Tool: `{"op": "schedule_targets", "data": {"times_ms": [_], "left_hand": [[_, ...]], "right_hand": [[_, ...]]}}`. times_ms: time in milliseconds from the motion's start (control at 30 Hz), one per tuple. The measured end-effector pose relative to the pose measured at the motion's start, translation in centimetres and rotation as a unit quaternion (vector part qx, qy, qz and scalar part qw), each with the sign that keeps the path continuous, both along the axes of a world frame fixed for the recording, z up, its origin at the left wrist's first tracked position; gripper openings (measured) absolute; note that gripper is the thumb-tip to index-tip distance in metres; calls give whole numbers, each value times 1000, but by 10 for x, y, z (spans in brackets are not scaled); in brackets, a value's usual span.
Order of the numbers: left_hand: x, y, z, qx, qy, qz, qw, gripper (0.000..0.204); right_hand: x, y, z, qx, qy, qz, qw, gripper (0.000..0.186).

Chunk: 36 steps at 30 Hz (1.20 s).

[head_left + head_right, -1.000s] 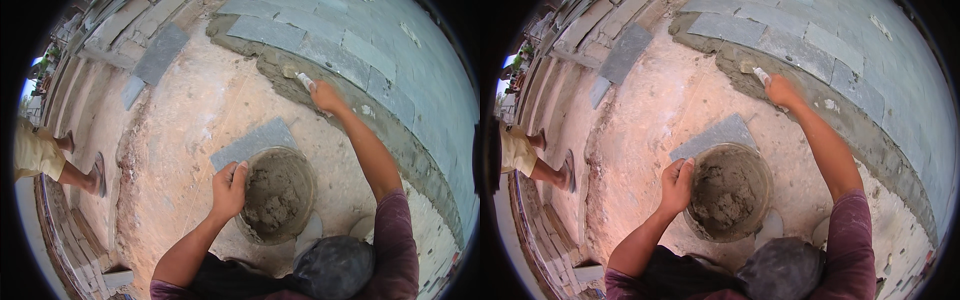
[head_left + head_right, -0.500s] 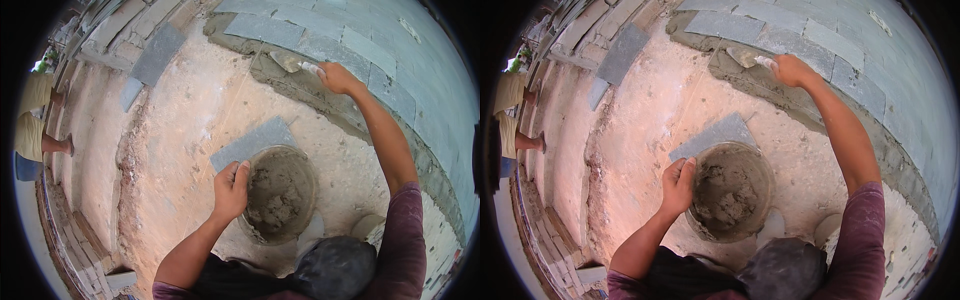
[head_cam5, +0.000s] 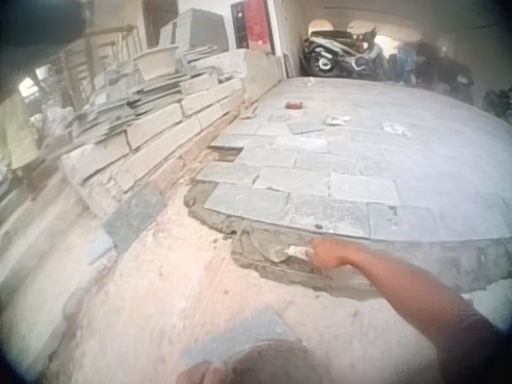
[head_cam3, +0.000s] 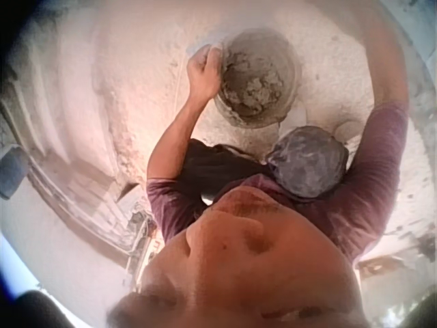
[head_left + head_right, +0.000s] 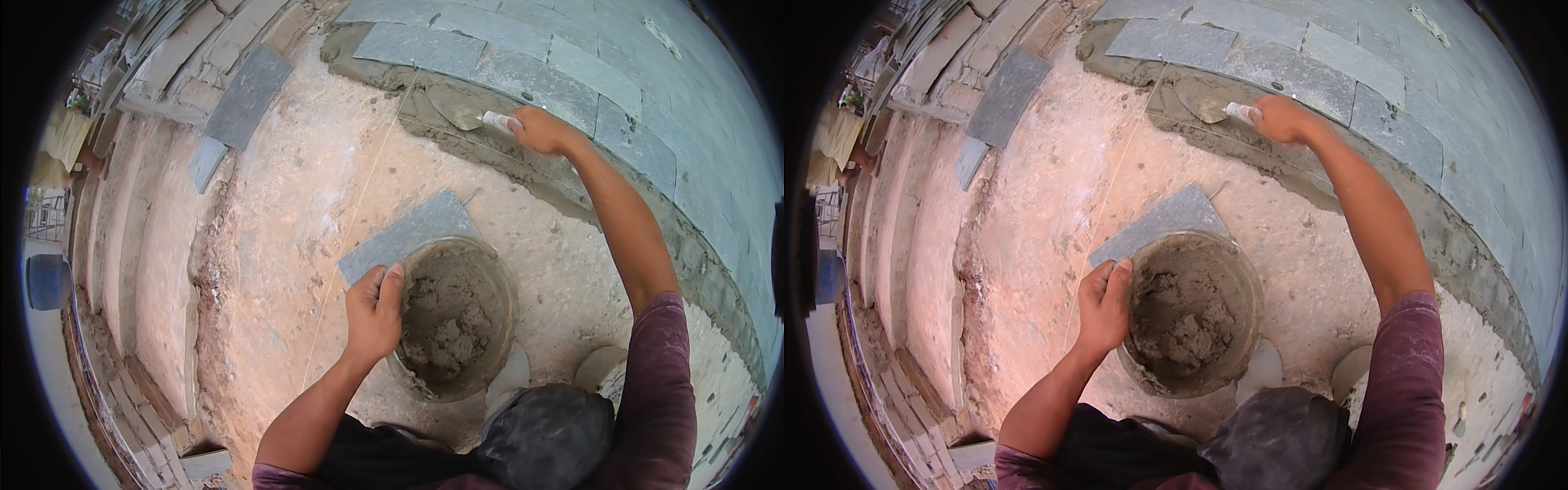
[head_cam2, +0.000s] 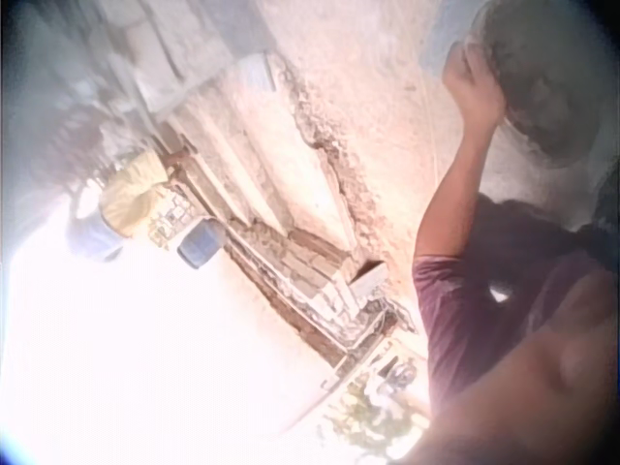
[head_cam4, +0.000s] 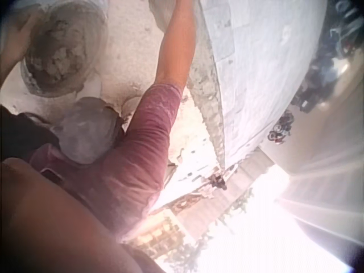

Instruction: The person applies mortar from a bucket onto a surface with a trowel, spreads the mortar, and then mixes additional dry mortar by hand in a second bucket.

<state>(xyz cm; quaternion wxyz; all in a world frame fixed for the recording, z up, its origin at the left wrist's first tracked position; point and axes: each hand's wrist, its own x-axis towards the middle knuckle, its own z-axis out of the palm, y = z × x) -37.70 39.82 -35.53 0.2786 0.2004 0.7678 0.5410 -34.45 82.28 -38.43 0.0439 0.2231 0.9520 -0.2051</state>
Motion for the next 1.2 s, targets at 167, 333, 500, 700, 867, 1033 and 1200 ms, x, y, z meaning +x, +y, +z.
{"op": "schedule_targets", "data": {"times_ms": [167, 333, 500, 700, 867, 1033, 1200], "left_hand": [[-1, -1, -1, 0, -10, -2, 1000, 45], [-1, -4, -5, -2, 14, -6, 1000, 45], [-2, -8, -5, 2, 2, -9, 1000, 45], [-4, -9, -9, 1, 9, -13, 1000, 45], [-2, -11, -5, -1, 26, -7, 1000, 45], [-5, -12, -7, -4, 20, -13, 1000, 45], [-4, -10, -5, -3, 11, -14, 1000, 45]], "right_hand": [[-23, -3, -7, 31, 36, -29, 998, 39], [-34, -26, -28, 10, 12, -51, 999, 40], [13, 5, 16, 75, -11, 54, 996, 37], [15, -7, 2, 86, 13, 56, 995, 34], [39, 2, 7, 70, -16, 78, 994, 33], [67, 34, 38, 77, -27, 41, 996, 41], [55, 29, -4, 59, 23, 19, 998, 45]]}}
